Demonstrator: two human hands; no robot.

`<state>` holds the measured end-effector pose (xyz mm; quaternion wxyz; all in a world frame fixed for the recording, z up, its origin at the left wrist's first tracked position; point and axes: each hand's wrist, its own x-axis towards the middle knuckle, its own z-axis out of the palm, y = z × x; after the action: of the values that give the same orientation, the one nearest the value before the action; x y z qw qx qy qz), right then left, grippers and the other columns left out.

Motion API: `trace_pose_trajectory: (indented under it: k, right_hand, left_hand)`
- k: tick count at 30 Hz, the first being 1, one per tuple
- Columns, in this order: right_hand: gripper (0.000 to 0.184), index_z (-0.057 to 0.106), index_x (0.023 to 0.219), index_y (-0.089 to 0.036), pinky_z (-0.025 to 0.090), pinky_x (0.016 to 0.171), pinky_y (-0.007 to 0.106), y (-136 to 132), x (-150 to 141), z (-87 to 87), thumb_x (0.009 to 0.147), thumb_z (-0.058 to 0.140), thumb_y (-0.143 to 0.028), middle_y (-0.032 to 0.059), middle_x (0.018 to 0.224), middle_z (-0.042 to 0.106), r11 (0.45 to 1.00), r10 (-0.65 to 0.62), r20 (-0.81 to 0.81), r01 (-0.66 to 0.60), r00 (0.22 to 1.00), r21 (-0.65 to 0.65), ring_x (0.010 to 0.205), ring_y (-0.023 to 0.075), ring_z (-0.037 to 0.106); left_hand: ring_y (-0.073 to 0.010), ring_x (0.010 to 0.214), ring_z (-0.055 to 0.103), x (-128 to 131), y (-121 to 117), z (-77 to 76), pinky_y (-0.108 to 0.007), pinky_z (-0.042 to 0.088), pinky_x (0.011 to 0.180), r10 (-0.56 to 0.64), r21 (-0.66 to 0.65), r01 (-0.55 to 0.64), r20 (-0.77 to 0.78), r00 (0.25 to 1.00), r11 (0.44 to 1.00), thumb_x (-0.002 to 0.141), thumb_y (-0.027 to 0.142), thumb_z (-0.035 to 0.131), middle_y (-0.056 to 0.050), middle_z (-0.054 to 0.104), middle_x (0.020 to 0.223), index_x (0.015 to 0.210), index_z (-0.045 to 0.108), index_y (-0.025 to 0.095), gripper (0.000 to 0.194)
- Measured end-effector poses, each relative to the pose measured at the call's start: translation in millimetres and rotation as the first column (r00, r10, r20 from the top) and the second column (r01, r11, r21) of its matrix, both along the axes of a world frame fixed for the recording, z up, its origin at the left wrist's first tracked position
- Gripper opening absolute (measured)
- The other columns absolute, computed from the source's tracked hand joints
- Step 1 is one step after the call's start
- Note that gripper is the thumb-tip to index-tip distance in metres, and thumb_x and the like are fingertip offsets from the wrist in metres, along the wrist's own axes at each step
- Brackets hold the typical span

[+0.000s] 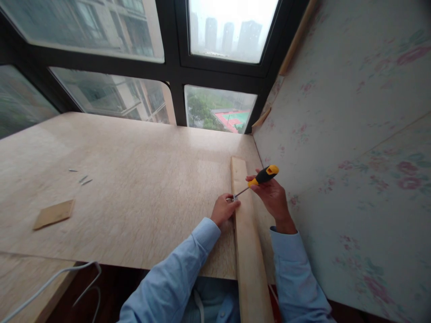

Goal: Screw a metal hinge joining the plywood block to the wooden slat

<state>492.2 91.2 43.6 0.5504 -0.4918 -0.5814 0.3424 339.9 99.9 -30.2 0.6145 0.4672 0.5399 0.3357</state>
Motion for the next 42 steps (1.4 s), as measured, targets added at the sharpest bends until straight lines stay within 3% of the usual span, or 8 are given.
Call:
trace_pose_trajectory:
  k: [5, 10, 14, 22, 27, 31, 38, 42]
  right_hand:
    - [0.063, 0.061, 0.116, -0.019, 0.053, 0.087, 0.046, 4, -5, -9.1, 0.067, 0.075, -0.057, 0.0069, 0.093, 0.071, 0.957, -0.286, 0.192, 0.271, 0.939, 0.100, 0.089, 0.0255, 0.066]
    - [0.057, 0.043, 0.134, -0.029, 0.047, 0.101, 0.043, 1, -9, -1.6, 0.086, 0.056, -0.056, 0.0075, 0.132, 0.058, 0.996, 0.063, -0.090, -0.058, 0.994, 0.061, 0.124, 0.0227, 0.054]
    - [0.054, 0.046, 0.131, -0.029, 0.043, 0.105, 0.048, -2, -5, 5.2, 0.083, 0.065, -0.044, 0.0067, 0.130, 0.061, 0.978, 0.203, -0.196, -0.208, 0.959, -0.004, 0.123, 0.0240, 0.056]
    - [0.040, 0.066, 0.092, -0.020, 0.053, 0.083, 0.044, 6, -5, -12.5, 0.068, 0.077, -0.050, 0.0070, 0.090, 0.073, 0.947, -0.313, 0.152, 0.294, 0.938, 0.131, 0.084, 0.0253, 0.068]
    - [0.046, 0.053, 0.127, -0.026, 0.045, 0.102, 0.045, 2, -8, -5.8, 0.088, 0.056, -0.051, 0.0078, 0.134, 0.058, 0.994, 0.021, -0.045, -0.016, 0.999, 0.106, 0.124, 0.0254, 0.054]
    - [0.051, 0.050, 0.131, -0.030, 0.045, 0.102, 0.047, -2, -4, 0.1, 0.084, 0.066, -0.042, 0.0061, 0.134, 0.059, 0.980, 0.200, -0.174, -0.199, 0.964, 0.023, 0.122, 0.0248, 0.057]
    - [0.040, 0.065, 0.081, -0.020, 0.054, 0.077, 0.040, 5, -7, -11.3, 0.059, 0.085, -0.046, 0.0043, 0.081, 0.072, 0.931, -0.357, 0.081, 0.347, 0.931, 0.113, 0.075, 0.0231, 0.067]
    - [0.044, 0.065, 0.102, -0.021, 0.053, 0.085, 0.040, 4, -10, -8.9, 0.074, 0.071, -0.055, 0.0082, 0.101, 0.071, 0.978, -0.185, 0.008, 0.183, 0.983, 0.101, 0.093, 0.0244, 0.066]
  left_hand:
    - [-0.0130, 0.061, 0.061, 0, 0, -1.0, -0.019, 0.042, 0.052, -0.001, 0.011, 0.002, -0.035, 0.999, 1.000, 0.074, 0.023, 0.068, -0.007, 0.070, 0.076, 0.100, 0.065, 0.011, 0.029]
    - [-0.0129, 0.061, 0.062, 1, 0, -0.9, -0.020, 0.043, 0.053, -0.001, 0.014, 0.001, -0.035, 0.999, 1.000, 0.074, 0.023, 0.068, -0.006, 0.070, 0.076, 0.100, 0.066, 0.011, 0.029]
    - [-0.0137, 0.065, 0.063, 0, 0, 0.1, -0.021, 0.046, 0.057, -0.003, 0.020, 0.004, -0.036, 0.999, 1.000, 0.075, 0.023, 0.068, -0.008, 0.071, 0.079, 0.099, 0.067, 0.011, 0.027]
    - [-0.0151, 0.072, 0.066, 1, 1, 1.1, -0.023, 0.050, 0.066, 0.001, 0.015, 0.000, -0.071, 0.997, 1.000, 0.078, 0.023, 0.061, -0.009, 0.072, 0.084, 0.101, 0.068, 0.011, 0.026]
    - [-0.0156, 0.072, 0.065, 1, 2, -1.0, -0.025, 0.051, 0.067, 0.002, 0.028, 0.000, -0.087, 0.996, 1.000, 0.077, 0.022, 0.062, -0.008, 0.072, 0.084, 0.100, 0.069, 0.012, 0.026]
    - [-0.0156, 0.071, 0.065, 1, 2, -2.5, -0.024, 0.050, 0.065, 0.007, 0.043, -0.003, -0.089, 0.996, 0.999, 0.077, 0.021, 0.060, -0.008, 0.071, 0.082, 0.100, 0.069, 0.011, 0.026]
    - [-0.0137, 0.065, 0.062, 1, 3, -5.9, -0.022, 0.048, 0.059, 0.006, 0.051, -0.001, -0.085, 0.996, 0.999, 0.076, 0.021, 0.061, -0.007, 0.070, 0.078, 0.099, 0.069, 0.011, 0.026]
    - [-0.0125, 0.060, 0.060, 2, 3, -6.4, -0.021, 0.045, 0.054, 0.005, 0.040, -0.002, -0.082, 0.997, 0.999, 0.076, 0.020, 0.060, -0.006, 0.069, 0.076, 0.100, 0.068, 0.011, 0.027]
